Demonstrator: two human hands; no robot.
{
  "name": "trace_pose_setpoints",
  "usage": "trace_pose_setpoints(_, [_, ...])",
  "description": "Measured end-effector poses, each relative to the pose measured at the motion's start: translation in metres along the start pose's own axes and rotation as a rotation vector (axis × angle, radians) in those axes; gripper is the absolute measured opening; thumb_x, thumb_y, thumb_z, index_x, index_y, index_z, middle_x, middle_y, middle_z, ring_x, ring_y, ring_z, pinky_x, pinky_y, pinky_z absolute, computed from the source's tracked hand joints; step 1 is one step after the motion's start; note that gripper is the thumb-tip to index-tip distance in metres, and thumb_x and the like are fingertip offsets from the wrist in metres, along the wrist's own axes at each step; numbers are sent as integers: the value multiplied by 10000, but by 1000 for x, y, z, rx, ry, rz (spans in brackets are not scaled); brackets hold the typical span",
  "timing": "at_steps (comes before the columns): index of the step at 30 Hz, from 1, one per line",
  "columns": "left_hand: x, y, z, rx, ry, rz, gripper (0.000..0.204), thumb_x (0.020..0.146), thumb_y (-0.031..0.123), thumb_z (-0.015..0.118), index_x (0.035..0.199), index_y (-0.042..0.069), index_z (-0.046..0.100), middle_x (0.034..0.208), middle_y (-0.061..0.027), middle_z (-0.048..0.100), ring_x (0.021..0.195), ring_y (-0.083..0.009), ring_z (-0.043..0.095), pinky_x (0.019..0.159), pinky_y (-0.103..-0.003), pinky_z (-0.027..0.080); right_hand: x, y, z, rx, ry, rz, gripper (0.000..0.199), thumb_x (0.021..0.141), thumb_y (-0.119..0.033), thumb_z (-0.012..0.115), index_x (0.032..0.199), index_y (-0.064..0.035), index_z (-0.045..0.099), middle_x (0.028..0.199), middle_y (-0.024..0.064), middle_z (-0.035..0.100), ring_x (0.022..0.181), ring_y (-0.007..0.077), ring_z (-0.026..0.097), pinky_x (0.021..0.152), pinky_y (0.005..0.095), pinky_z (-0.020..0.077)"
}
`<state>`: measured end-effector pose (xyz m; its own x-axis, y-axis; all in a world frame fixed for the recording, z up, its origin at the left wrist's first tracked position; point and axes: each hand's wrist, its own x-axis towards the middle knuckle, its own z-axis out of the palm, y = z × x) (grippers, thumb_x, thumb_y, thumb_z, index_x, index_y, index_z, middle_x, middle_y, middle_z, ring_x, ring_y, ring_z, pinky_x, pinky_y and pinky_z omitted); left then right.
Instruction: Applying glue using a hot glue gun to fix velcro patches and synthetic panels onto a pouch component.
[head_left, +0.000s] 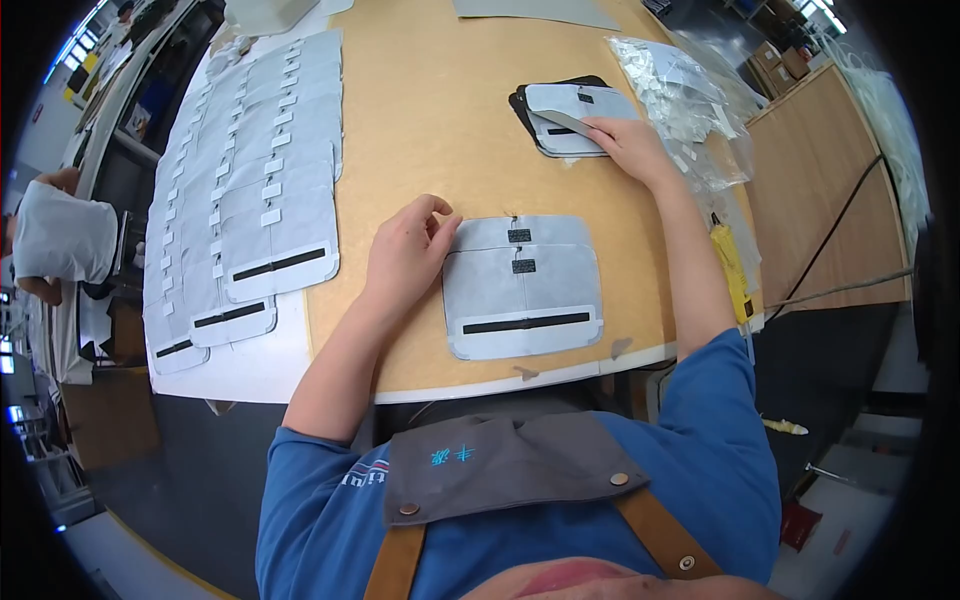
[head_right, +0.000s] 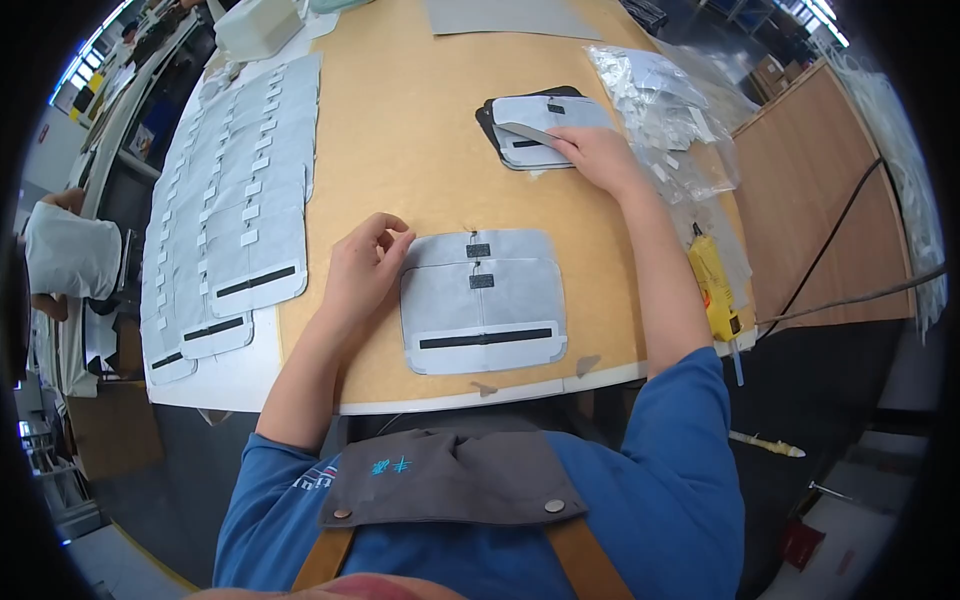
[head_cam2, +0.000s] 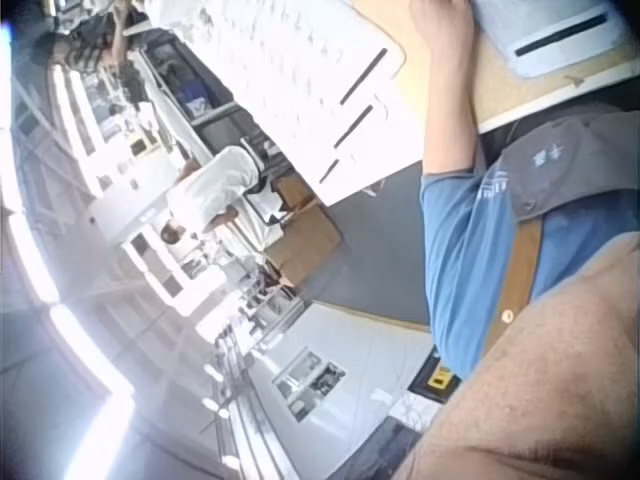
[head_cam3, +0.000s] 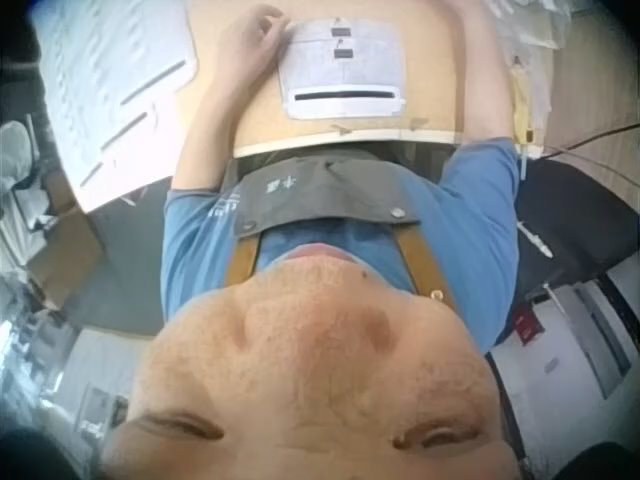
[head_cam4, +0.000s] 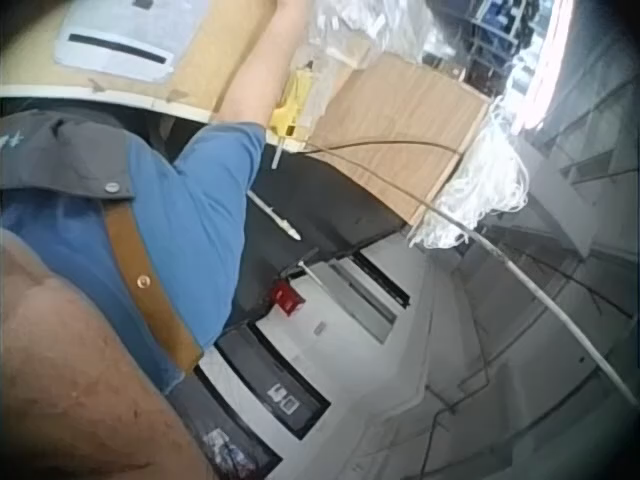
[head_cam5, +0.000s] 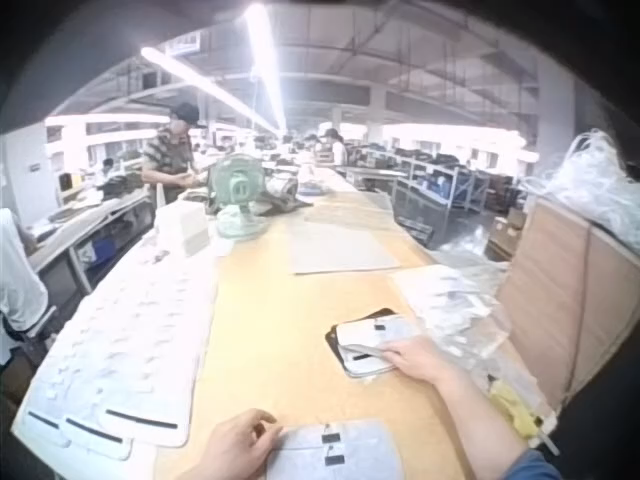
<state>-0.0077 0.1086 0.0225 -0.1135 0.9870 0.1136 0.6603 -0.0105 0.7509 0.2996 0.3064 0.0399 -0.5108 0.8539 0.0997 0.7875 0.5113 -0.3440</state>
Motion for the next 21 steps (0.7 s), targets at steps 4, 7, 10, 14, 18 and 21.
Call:
trace_pose_setpoints(4, [-3,-4,0,-5,14,22,168,925,193,682,984,37,676,783,-108,672,689,-228,637,649,-340,506,4,-1,2,0,-18,15,330,998,-333,556,1203,-122,705,1172,111,711,1072,310,666,904,356,511])
trace_pose_setpoints(7, [-5,-4,3,-15,15,47,165,924,192,673,984,38,678,831,-133,687,735,-265,658,676,-363,518,8,12,8,20,17,18,293,984,-308,555,1162,-141,719,1114,145,712,1036,363,658,883,401,515])
trace_pose_setpoints(10, [-4,-3,5,-46,-13,75,176,927,203,660,972,33,674,860,-153,691,796,-307,669,715,-393,525,6,30,13,-24,84,-35,296,987,-294,548,1171,-129,711,1120,168,704,1039,371,658,887,406,516])
trace_pose_setpoints(14, [-1,-11,10,-46,25,92,203,931,222,651,956,22,666,851,-161,688,822,-325,668,737,-408,525,11,35,13,-37,99,-13,303,999,-282,536,1201,-126,699,1102,182,702,1029,378,661,864,412,515])
trace_pose_setpoints(18, [0,-8,12,-115,-19,124,235,937,236,647,943,2,667,850,-168,693,837,-317,668,747,-404,522,10,59,8,-46,479,121,296,1008,-242,535,1250,-148,677,1062,188,706,968,360,674,830,412,509])
trace_pose_setpoints(21, [-1,-5,5,-268,-93,-1,378,983,341,596,886,-12,691,799,-163,712,774,-310,683,732,-403,534,-1,-12,-20,-18,721,94,284,1015,-169,534,1255,-168,683,1045,159,721,908,319,683,817,395,507])
